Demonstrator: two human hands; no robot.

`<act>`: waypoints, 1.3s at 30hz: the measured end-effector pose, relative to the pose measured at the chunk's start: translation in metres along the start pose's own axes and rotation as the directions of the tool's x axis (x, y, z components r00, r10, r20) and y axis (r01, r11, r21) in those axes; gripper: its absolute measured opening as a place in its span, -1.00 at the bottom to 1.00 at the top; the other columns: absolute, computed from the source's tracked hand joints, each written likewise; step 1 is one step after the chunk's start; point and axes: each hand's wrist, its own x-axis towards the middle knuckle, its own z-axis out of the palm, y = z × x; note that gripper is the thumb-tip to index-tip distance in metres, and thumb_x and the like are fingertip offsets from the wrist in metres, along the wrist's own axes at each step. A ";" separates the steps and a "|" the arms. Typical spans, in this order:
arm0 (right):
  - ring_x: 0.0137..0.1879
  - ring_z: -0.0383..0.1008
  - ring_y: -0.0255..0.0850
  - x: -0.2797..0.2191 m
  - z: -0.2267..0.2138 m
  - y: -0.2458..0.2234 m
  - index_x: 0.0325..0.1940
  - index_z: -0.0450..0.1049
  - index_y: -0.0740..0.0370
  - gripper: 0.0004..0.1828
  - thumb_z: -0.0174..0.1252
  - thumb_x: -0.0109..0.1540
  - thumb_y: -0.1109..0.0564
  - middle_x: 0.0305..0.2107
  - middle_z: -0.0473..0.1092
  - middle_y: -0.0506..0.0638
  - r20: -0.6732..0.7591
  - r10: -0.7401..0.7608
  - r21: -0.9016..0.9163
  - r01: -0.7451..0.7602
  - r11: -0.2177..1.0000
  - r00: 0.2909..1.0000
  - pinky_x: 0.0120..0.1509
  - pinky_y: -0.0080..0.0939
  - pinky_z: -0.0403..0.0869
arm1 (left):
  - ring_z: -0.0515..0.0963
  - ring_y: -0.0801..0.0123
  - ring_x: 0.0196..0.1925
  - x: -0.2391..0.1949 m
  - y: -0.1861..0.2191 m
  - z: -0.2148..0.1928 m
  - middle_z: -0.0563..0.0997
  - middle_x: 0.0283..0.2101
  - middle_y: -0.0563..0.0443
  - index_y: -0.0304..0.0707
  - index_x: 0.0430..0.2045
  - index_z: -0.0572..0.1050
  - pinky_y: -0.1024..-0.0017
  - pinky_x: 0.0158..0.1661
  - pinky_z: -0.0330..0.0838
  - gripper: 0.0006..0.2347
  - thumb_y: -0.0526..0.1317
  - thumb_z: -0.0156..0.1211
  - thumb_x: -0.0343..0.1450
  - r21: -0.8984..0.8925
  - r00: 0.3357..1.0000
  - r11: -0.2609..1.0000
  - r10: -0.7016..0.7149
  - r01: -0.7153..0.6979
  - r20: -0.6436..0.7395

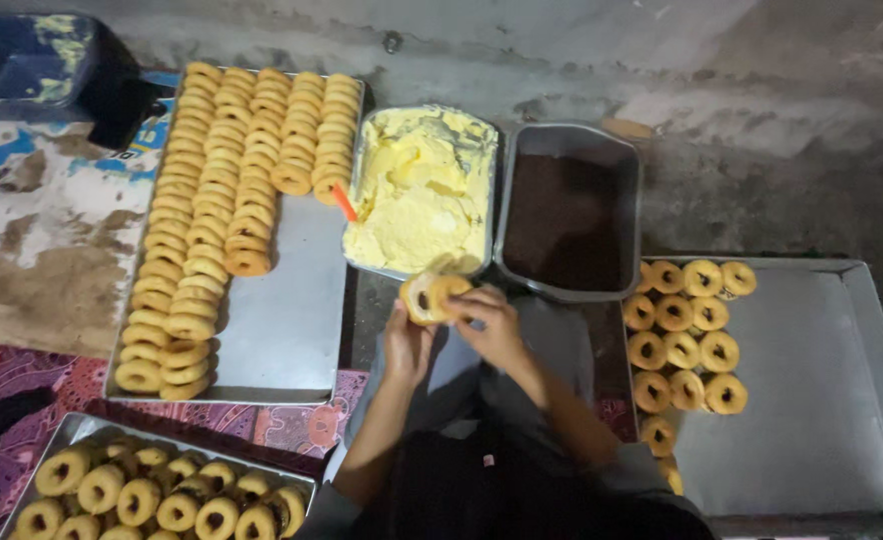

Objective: The person fills ring-shaped pastries with a yellow cream by hand, then dips them into a dark liquid and places them on a tray. The process is repeated continuously throughout the clip.

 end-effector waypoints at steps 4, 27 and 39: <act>0.02 0.58 -0.10 -0.011 -0.010 0.034 0.03 0.63 0.14 -0.59 0.30 0.11 0.35 -0.07 0.55 0.06 -0.022 0.116 0.136 -0.112 0.984 0.993 0.08 -0.19 0.56 | 0.49 0.15 0.28 0.015 -0.025 0.006 0.47 0.25 -0.15 -0.40 0.23 0.32 0.18 0.26 0.39 -0.60 -0.10 -0.14 0.57 0.022 0.994 0.995 -0.100 0.099 0.035; -0.02 0.53 -0.14 -0.015 -0.125 0.232 0.11 0.46 0.29 -0.65 0.01 0.24 0.22 -0.09 0.50 0.05 0.128 0.963 0.906 -0.423 -0.017 0.235 0.07 -0.03 0.54 | 0.63 -0.08 -0.02 0.268 -0.221 0.062 0.62 -0.08 -0.34 -0.45 -0.09 0.48 0.15 0.05 0.49 -0.72 -0.16 -0.09 0.56 0.977 0.978 -0.041 -0.023 -0.209 0.208; 0.16 0.45 -0.03 0.042 -0.120 0.155 0.08 0.51 0.20 -0.63 0.31 0.19 0.20 0.00 0.46 0.03 -0.435 0.058 -0.230 -0.174 0.957 0.899 0.29 -0.13 0.44 | 0.54 0.13 -0.08 0.204 -0.237 0.039 0.54 0.02 -0.28 -0.54 0.09 0.39 -0.05 0.16 0.58 -0.72 -0.24 -0.25 0.70 -0.070 0.867 0.894 -0.408 0.443 0.287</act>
